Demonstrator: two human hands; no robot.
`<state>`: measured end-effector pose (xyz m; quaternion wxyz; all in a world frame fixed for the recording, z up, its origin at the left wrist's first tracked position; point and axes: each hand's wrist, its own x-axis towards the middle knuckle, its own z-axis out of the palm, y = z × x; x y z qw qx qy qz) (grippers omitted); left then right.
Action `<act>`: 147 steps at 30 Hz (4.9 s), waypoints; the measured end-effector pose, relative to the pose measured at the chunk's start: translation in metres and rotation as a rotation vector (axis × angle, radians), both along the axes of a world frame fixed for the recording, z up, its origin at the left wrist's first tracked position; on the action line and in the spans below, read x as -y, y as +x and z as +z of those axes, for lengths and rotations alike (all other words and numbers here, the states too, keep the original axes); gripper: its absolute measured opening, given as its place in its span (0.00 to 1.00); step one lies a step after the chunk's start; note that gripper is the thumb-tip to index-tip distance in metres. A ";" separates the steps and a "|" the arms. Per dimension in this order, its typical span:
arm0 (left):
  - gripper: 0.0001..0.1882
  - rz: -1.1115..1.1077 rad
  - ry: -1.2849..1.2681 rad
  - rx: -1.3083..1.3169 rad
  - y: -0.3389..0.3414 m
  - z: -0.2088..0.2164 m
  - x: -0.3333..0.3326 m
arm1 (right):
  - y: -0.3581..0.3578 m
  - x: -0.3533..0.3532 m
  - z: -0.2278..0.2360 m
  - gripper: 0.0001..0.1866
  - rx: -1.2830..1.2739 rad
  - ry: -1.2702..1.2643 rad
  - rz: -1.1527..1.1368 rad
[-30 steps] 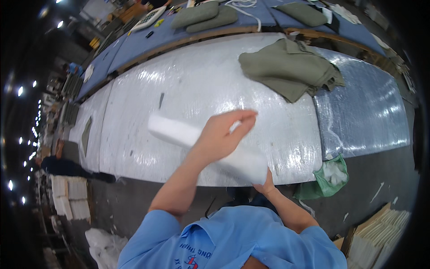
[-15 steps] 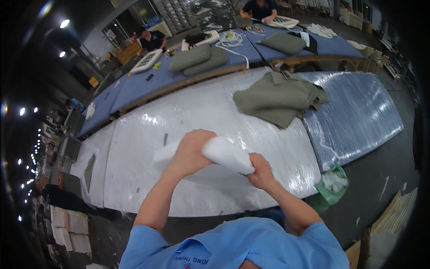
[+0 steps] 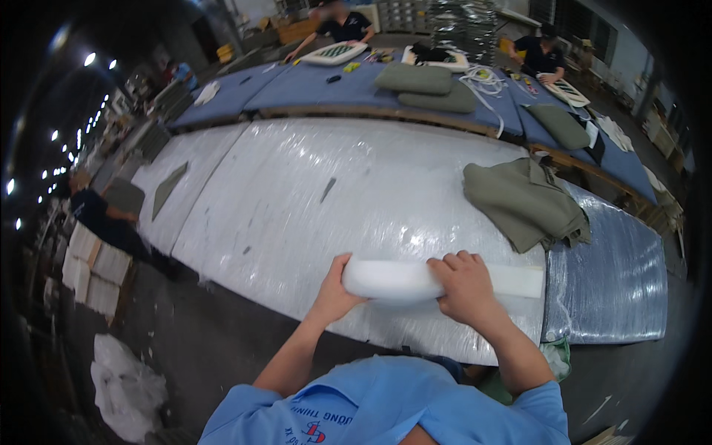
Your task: The person folds a piece of green fabric on a large table, then picks up a white foam sheet and folds it multiple times. The person places the folded items on the table and continues folding additional foam sheets.
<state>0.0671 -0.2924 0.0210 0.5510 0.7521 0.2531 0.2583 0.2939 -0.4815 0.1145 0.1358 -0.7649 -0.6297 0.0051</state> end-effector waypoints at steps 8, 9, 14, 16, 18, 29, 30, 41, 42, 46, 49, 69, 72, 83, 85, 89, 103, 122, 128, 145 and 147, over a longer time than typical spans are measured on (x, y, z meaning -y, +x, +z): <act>0.47 -0.353 0.225 0.017 -0.013 0.038 -0.034 | -0.039 -0.016 0.020 0.29 -0.004 0.168 0.162; 0.42 -0.375 0.202 0.022 -0.012 0.037 -0.036 | -0.044 -0.019 0.019 0.28 -0.027 0.180 0.170; 0.16 -0.424 0.054 0.237 -0.001 0.030 -0.031 | -0.052 -0.027 0.002 0.12 -0.047 0.226 0.164; 0.12 -0.365 -0.030 0.285 0.001 0.020 -0.026 | -0.054 -0.029 -0.004 0.09 -0.068 0.269 0.150; 0.09 -0.293 -0.099 0.325 0.003 0.009 -0.020 | -0.055 -0.033 -0.004 0.08 -0.118 0.298 0.122; 0.11 -0.132 -0.336 0.191 0.013 0.008 -0.010 | -0.058 -0.047 0.002 0.12 -0.284 0.114 -0.101; 0.11 -0.137 -0.318 0.171 0.013 0.009 -0.012 | -0.058 -0.049 0.001 0.13 -0.286 0.097 -0.103; 0.18 0.116 0.780 0.295 -0.031 0.045 0.035 | -0.047 -0.060 -0.005 0.17 -0.230 -0.039 -0.100; 0.24 -0.023 0.855 0.253 -0.024 0.047 0.045 | -0.047 -0.063 -0.005 0.17 -0.226 -0.048 -0.093; 0.39 0.028 0.954 -0.066 0.011 0.054 0.061 | -0.040 -0.063 -0.003 0.17 -0.260 -0.064 -0.100; 0.46 -0.020 0.958 -0.135 0.022 0.052 0.055 | -0.031 -0.057 0.003 0.15 -0.303 -0.078 -0.088; 0.37 -0.308 0.882 -0.453 0.057 0.083 0.017 | -0.013 0.017 0.007 0.15 -0.071 0.264 -0.164; 0.35 -0.289 0.860 -0.419 0.058 0.085 0.019 | -0.005 0.013 0.003 0.12 -0.125 0.233 -0.188; 0.28 -0.421 0.681 -0.399 0.100 0.094 0.032 | 0.023 -0.001 -0.003 0.13 -0.329 0.138 -0.229; 0.25 -0.475 0.616 -0.470 0.108 0.098 0.033 | 0.026 -0.002 0.000 0.14 -0.378 0.096 -0.235; 0.22 -0.458 0.521 -0.491 0.115 0.100 0.034 | 0.048 0.014 0.018 0.16 -0.522 0.113 -0.221; 0.19 -0.351 0.551 -0.412 0.113 0.092 0.028 | 0.032 0.059 0.005 0.12 -0.071 0.295 -0.240; 0.32 -0.598 0.690 -0.662 0.163 0.113 0.066 | 0.078 0.043 0.019 0.19 -0.500 -0.030 -0.321; 0.32 -0.580 0.551 -0.645 0.165 0.111 0.060 | 0.103 0.094 0.049 0.17 -0.464 0.151 -0.390; 0.31 -0.594 0.563 -0.615 0.159 0.104 0.067 | 0.101 0.095 -0.005 0.15 -0.685 0.272 -0.539; 0.31 -0.578 0.556 -0.636 0.156 0.104 0.065 | 0.096 0.094 -0.002 0.15 -0.619 0.304 -0.465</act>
